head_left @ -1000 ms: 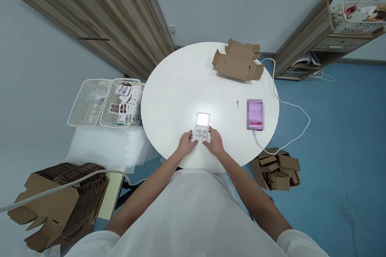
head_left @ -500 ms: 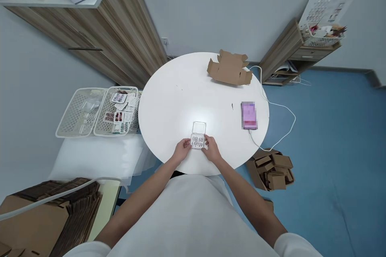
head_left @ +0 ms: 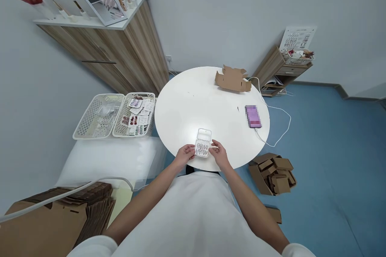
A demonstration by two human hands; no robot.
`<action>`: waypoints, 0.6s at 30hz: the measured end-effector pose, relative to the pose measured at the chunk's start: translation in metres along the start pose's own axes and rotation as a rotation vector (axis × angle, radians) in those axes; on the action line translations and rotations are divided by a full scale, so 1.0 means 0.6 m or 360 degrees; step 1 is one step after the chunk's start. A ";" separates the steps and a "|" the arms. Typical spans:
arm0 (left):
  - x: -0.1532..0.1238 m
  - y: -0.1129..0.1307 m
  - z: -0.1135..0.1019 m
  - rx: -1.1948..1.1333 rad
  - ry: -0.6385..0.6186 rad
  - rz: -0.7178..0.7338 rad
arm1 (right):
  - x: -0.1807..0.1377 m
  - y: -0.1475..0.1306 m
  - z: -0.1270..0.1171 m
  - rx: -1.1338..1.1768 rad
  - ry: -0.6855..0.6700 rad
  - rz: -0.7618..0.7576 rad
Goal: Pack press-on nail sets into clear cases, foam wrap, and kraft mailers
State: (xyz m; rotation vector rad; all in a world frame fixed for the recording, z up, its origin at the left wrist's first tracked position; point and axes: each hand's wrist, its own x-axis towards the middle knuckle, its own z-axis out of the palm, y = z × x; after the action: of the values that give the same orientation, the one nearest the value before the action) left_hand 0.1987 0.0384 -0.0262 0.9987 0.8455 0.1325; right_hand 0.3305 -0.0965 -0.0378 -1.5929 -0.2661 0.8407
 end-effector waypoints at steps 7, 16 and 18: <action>-0.020 -0.006 -0.017 -0.0025 -0.0176 0.0043 | -0.009 -0.027 -0.003 0.0446 0.0009 0.0375; -0.038 -0.003 -0.021 -0.0065 -0.0290 0.0035 | -0.024 -0.046 0.009 0.0401 -0.0014 0.0331; -0.040 0.001 -0.017 -0.0085 -0.0300 0.0003 | -0.026 -0.051 0.009 0.0405 -0.0031 0.0318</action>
State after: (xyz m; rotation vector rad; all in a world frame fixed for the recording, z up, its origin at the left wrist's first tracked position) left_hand 0.1753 0.0347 -0.0149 0.9456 0.6654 0.0608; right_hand 0.3246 -0.0954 -0.0036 -1.3872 -0.0109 1.0027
